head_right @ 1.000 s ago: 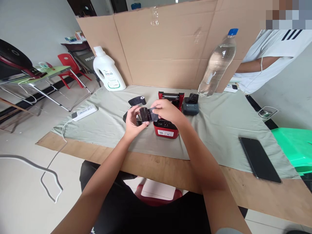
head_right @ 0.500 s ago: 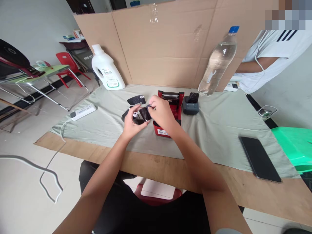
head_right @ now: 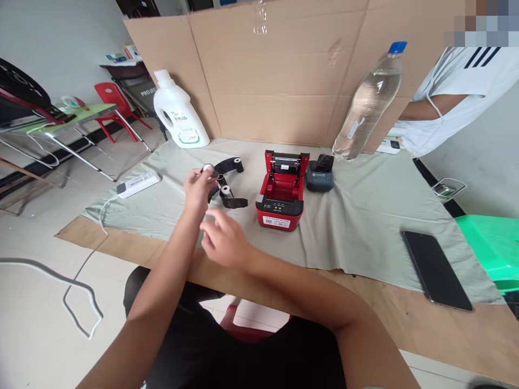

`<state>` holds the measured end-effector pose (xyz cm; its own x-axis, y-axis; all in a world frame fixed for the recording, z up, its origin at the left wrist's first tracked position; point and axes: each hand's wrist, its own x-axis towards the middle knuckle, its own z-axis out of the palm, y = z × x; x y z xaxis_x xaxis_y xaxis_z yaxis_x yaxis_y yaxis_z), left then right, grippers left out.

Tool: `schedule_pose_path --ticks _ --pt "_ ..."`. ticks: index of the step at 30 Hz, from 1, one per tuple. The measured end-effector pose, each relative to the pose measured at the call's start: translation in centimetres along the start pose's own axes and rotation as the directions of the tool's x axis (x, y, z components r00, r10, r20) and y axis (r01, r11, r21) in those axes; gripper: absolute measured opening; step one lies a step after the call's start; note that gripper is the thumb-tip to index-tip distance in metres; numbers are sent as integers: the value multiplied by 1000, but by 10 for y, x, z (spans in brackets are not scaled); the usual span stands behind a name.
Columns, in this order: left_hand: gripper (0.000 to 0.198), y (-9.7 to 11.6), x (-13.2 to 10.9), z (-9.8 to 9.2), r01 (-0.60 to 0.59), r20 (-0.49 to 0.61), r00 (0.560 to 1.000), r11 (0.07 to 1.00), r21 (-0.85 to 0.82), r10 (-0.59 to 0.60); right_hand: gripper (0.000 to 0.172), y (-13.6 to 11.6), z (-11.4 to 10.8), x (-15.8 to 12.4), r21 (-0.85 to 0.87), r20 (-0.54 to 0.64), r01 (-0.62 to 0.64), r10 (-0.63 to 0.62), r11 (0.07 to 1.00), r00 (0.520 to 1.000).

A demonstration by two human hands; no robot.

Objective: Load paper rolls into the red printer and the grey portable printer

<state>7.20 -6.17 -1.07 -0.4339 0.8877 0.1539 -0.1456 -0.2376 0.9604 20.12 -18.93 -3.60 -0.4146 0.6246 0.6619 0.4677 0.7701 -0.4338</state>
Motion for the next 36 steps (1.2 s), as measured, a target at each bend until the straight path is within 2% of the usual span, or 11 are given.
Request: schedule_pose_path --ticks 2,4,6,8,11,16,19,24,29,36 --pt "51 4 33 -12 109 -3 994 993 -38 -110 13 -1 16 -16 7 122 53 -53 999 991" --pt "49 7 64 -29 136 -51 989 991 -1 -136 14 0 24 -23 28 206 74 -79 997 975" --pt "40 9 87 -45 190 -116 977 977 97 -179 16 2 26 -24 53 233 37 -48 998 971" --pt "34 8 99 -55 279 -211 950 932 230 -232 17 5 25 -22 67 237 -12 -4 998 971" --pt "25 5 99 -57 353 -273 926 854 381 -261 17 7 25 -20 67 249 -24 6 997 969" --pt "19 -1 81 -42 204 -199 971 897 391 -134 17 9 28 -21 61 277 -41 22 997 960" --pt "21 -7 75 -35 178 -153 981 874 453 -120 18 9 27 -20 67 296 -49 27 997 955" --pt "29 -19 74 -31 197 -158 980 748 634 -124 17 9 27 -19 64 308 -45 23 997 951" --pt "33 -28 82 -33 126 -104 992 500 857 -71 18 9 27 -19 59 318 -60 38 996 947" --pt "46 -33 90 -48 156 -111 986 467 870 -123 18 10 27 -19 74 324 -66 38 995 945"
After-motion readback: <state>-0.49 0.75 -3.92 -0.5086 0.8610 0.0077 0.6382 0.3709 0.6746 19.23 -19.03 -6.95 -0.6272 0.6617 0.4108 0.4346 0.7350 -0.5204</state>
